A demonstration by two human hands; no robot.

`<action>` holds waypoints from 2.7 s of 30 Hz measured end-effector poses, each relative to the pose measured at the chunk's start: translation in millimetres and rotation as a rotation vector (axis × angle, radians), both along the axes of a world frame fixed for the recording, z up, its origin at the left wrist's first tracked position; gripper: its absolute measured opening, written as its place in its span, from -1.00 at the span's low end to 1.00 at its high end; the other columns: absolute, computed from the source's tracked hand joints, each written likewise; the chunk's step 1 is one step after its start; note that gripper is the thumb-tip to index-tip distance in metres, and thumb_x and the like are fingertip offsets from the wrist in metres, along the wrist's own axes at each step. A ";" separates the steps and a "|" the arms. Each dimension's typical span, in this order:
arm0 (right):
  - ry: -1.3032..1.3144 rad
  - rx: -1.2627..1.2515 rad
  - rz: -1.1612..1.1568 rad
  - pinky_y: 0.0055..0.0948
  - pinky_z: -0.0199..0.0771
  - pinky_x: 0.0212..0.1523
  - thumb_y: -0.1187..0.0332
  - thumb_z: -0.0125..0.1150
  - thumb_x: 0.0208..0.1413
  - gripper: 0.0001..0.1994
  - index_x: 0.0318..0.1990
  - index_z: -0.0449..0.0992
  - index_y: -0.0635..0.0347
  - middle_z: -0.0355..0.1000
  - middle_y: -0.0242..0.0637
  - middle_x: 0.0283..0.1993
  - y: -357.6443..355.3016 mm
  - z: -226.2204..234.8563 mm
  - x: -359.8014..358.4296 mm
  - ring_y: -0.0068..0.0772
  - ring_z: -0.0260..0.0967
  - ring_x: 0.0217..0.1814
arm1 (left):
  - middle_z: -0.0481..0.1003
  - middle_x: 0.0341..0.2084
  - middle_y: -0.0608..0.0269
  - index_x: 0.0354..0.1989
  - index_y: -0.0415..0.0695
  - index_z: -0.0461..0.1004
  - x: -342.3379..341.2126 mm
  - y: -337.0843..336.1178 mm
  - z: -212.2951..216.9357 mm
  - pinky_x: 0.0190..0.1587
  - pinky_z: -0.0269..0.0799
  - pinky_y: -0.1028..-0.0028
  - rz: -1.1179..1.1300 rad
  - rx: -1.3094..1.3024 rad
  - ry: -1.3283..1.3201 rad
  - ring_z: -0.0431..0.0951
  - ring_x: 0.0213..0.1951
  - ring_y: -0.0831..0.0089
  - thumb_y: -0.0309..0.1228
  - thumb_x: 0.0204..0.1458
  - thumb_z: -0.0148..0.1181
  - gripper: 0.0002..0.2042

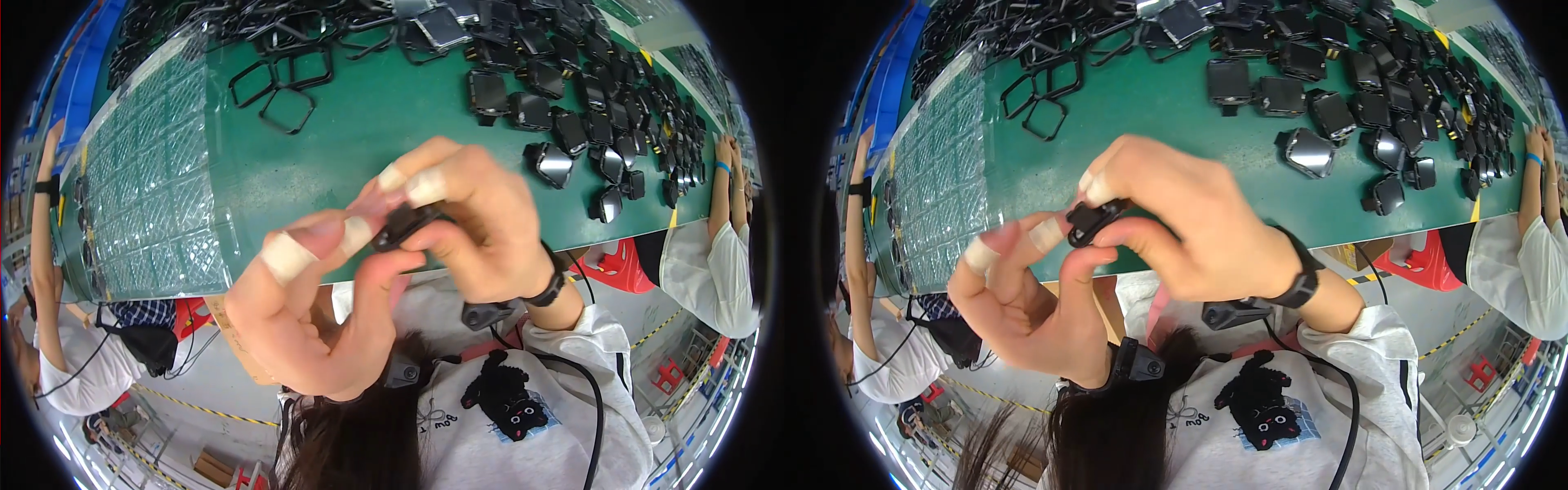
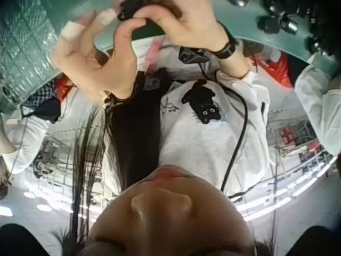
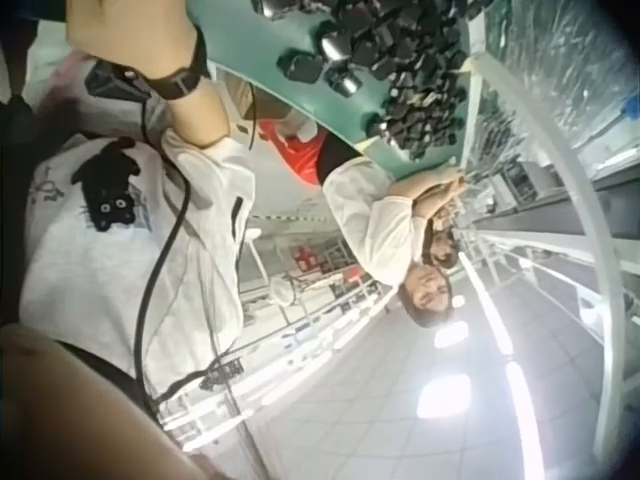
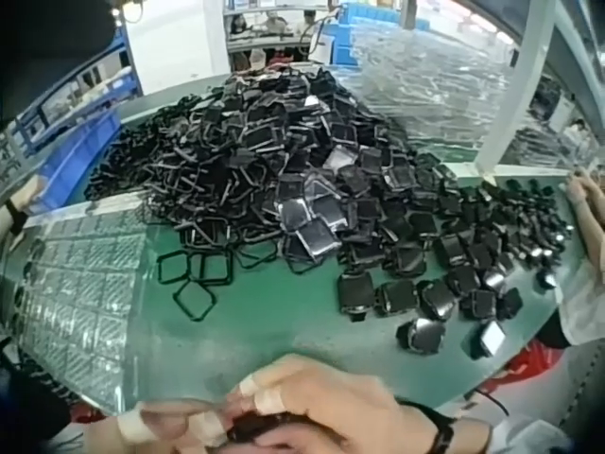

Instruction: The person picks up a watch face, peels off a protective film, and presses the face into a watch frame. They then tap the screen to cycle through displays before placing the assembled watch into a plastic tray and repeating the process.

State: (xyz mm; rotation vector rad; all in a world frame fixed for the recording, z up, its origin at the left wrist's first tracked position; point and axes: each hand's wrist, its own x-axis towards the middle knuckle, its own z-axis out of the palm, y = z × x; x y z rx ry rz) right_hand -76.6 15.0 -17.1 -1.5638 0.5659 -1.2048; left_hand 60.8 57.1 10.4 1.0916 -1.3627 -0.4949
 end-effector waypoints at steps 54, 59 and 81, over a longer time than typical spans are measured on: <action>0.674 -0.487 -0.234 -0.50 0.39 -0.31 0.66 0.15 -0.04 -0.80 -0.23 0.50 0.25 0.32 -0.19 -0.26 -91.8 53.4 22.4 -0.32 0.38 -0.28 | 0.38 0.01 -0.08 0.16 -0.43 0.19 36.9 -46.1 -9.7 0.11 0.40 0.24 -0.409 0.493 0.994 0.43 0.04 0.14 -0.41 0.13 0.08 -0.53; 0.531 -0.252 -0.031 -0.53 0.41 -0.28 0.62 0.18 0.00 -0.81 -0.21 0.51 0.24 0.33 -0.28 -0.24 -67.4 47.5 17.8 -0.45 0.38 -0.22 | 0.38 0.00 -0.02 0.16 -0.39 0.21 31.1 -34.5 -10.8 0.12 0.39 0.24 -0.511 0.513 1.022 0.42 0.04 0.29 -0.64 0.09 0.05 -0.58; 1.094 -0.587 -0.622 -0.51 0.39 -0.14 0.57 0.24 -0.06 -0.69 -0.09 0.46 0.25 0.38 -0.20 -0.12 -126.6 29.0 -20.4 -0.32 0.41 -0.18 | 0.33 0.06 -0.14 0.18 -0.37 0.17 32.4 -31.5 6.3 0.09 0.41 0.15 -0.515 0.440 0.993 0.40 0.08 0.01 -0.51 0.16 -0.01 -0.59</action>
